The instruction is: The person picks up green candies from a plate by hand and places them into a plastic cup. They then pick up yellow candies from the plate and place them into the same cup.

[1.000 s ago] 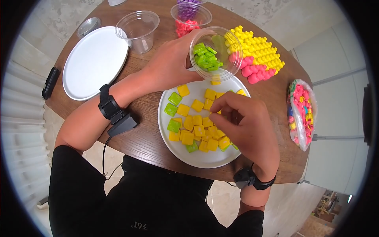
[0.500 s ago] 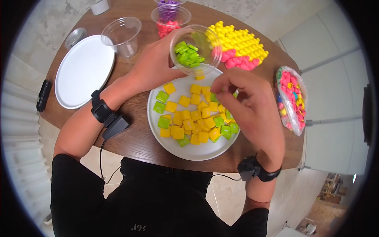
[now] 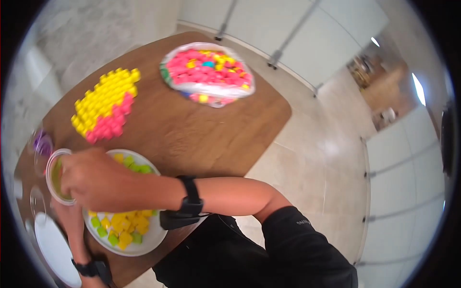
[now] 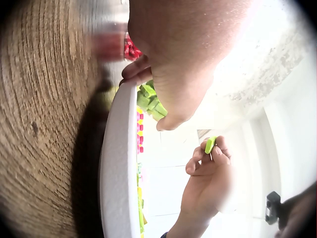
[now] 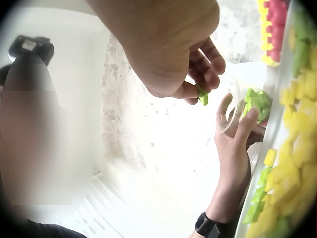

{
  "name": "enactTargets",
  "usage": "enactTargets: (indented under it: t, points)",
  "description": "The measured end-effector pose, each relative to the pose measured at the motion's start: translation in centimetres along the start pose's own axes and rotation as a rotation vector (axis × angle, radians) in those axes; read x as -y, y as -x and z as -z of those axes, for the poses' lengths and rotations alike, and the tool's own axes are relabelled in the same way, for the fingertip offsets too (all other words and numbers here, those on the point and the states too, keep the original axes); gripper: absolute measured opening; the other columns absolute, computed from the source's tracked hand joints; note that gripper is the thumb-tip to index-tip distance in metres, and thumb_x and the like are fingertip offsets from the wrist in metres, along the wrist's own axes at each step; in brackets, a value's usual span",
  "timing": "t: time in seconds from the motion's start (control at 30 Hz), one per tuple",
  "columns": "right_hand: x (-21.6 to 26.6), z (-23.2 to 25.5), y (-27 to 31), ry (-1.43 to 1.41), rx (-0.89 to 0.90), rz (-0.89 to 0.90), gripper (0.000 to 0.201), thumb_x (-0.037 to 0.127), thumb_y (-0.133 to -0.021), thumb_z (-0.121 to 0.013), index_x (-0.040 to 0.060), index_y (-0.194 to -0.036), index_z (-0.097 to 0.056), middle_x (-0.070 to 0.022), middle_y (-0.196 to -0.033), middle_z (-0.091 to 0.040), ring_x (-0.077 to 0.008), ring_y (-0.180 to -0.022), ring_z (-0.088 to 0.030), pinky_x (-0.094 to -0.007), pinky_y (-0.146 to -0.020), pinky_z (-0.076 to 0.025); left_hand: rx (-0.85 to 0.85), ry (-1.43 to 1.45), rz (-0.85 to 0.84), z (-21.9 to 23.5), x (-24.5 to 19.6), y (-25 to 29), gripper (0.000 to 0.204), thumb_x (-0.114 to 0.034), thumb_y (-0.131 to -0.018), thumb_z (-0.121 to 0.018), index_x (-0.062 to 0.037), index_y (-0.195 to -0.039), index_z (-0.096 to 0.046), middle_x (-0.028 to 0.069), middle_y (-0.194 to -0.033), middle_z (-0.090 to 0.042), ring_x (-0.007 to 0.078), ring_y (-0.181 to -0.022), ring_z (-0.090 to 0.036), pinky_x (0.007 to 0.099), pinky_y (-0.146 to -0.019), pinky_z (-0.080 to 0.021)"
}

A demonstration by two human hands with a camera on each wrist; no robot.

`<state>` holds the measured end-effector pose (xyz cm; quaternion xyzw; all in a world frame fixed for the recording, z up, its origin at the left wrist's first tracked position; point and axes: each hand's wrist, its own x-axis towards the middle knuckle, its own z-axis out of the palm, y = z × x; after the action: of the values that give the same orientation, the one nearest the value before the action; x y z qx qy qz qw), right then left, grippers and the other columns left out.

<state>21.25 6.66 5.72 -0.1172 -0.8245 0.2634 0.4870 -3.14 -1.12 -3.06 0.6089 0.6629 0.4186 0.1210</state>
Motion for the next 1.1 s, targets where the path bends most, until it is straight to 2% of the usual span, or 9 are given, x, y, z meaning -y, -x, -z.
enactTargets:
  t: [0.03, 0.23, 0.33, 0.43, 0.7, 0.77, 0.83, 0.97, 1.1]
  points:
    - [0.1, 0.0, -0.4, 0.049, 0.063, 0.023, 0.007, 0.007, -0.072, -0.073, 0.0003, -0.075, -0.073, -0.0188, -0.094, -0.067, -0.0371, -0.081, -0.068, -0.0463, -0.070, -0.054, 0.023, 0.017, -0.034, -0.2, 0.3, -0.1, 0.065, -0.019, -0.092, -0.079, 0.0031, -0.148, -0.056, 0.0167, -0.145, -0.065, 0.0248, -0.133, -0.063, 0.0398, -0.113, -0.048]
    - [-0.4, -1.6, -0.3, 0.039, -0.062, 0.136, 0.011, 0.008, -0.072, -0.073, -0.0023, -0.074, -0.069, -0.0176, -0.097, -0.065, -0.0355, -0.087, -0.067, -0.0466, -0.068, -0.053, -0.027, 0.052, -0.026, -0.3, -1.1, -0.3, 0.052, -0.022, -0.099, -0.072, 0.0041, -0.143, -0.059, 0.0175, -0.136, -0.069, 0.0260, -0.128, -0.066, 0.0401, -0.108, -0.050]
    - [-0.6, -2.0, 0.2, 0.020, -0.110, 0.142, 0.012, 0.008, -0.073, -0.073, -0.0019, -0.076, -0.068, -0.0165, -0.097, -0.062, -0.0348, -0.088, -0.065, -0.0464, -0.067, -0.053, -0.070, 0.074, 0.063, -0.2, -1.0, -0.1, 0.051, -0.022, -0.100, -0.071, 0.0031, -0.143, -0.059, 0.0175, -0.136, -0.070, 0.0257, -0.127, -0.067, 0.0396, -0.107, -0.051]
    - [-0.4, -1.8, 0.7, 0.036, -0.120, 0.130, 0.012, 0.009, -0.075, -0.073, -0.0012, -0.076, -0.067, -0.0155, -0.095, -0.060, -0.0344, -0.089, -0.064, -0.0464, -0.065, -0.051, 0.014, 0.049, 0.078, 0.0, -0.2, -0.1, 0.048, -0.021, -0.108, -0.061, 0.0016, -0.150, -0.053, 0.0181, -0.142, -0.066, 0.0282, -0.131, -0.064, 0.0404, -0.110, -0.049]
    - [-0.2, -0.9, 1.4, 0.036, -0.076, 0.043, 0.014, 0.011, -0.078, -0.075, 0.0004, -0.080, -0.066, -0.0144, -0.095, -0.059, -0.0348, -0.094, -0.063, -0.0470, -0.070, -0.052, -0.002, 0.064, -0.007, -0.3, -2.2, -0.4, 0.060, -0.019, -0.096, -0.074, 0.0020, -0.150, -0.057, 0.0167, -0.147, -0.065, 0.0252, -0.135, -0.063, 0.0402, -0.114, -0.047]
    - [-0.2, -0.6, 1.4, 0.044, -0.107, 0.073, 0.016, 0.010, -0.079, -0.076, 0.0013, -0.090, -0.069, -0.0139, -0.095, -0.059, -0.0352, -0.092, -0.062, -0.0468, -0.073, -0.052, 0.059, 0.033, 0.002, 0.1, -1.9, -0.2, 0.059, -0.017, -0.093, -0.077, 0.0027, -0.146, -0.061, 0.0147, -0.142, -0.068, 0.0228, -0.130, -0.065, 0.0384, -0.111, -0.050]
    - [-0.1, -0.2, 1.4, 0.018, -0.049, 0.037, 0.023, 0.010, -0.081, -0.078, 0.0022, -0.102, -0.072, -0.0137, -0.099, -0.062, -0.0350, -0.093, -0.064, -0.0464, -0.077, -0.054, -0.007, 0.141, 0.021, -0.4, -5.1, -0.1, 0.059, -0.016, -0.090, -0.080, 0.0023, -0.143, -0.062, 0.0130, -0.137, -0.072, 0.0209, -0.124, -0.068, 0.0375, -0.107, -0.052]
    - [0.0, 0.1, 1.4, -0.003, -0.003, 0.031, 0.030, 0.007, -0.082, -0.081, 0.0024, -0.111, -0.075, -0.0143, -0.105, -0.068, -0.0343, -0.093, -0.068, -0.0436, -0.079, -0.056, 0.012, 0.148, -0.086, -0.5, -6.1, -0.6, 0.087, -0.012, -0.079, -0.091, -0.0017, -0.155, -0.051, 0.0132, -0.146, -0.066, 0.0237, -0.134, -0.063, 0.0393, -0.115, -0.049]
    - [0.0, 0.2, 1.3, 0.083, 0.022, 0.053, 0.035, 0.003, -0.082, -0.080, 0.0038, -0.117, -0.077, -0.0128, -0.107, -0.071, -0.0282, -0.089, -0.071, -0.0375, -0.070, -0.055, -0.036, 0.098, -0.135, -0.7, -6.2, -0.7, 0.090, -0.013, -0.077, -0.092, -0.0018, -0.156, -0.049, 0.0153, -0.145, -0.067, 0.0263, -0.134, -0.066, 0.0401, -0.113, -0.052]
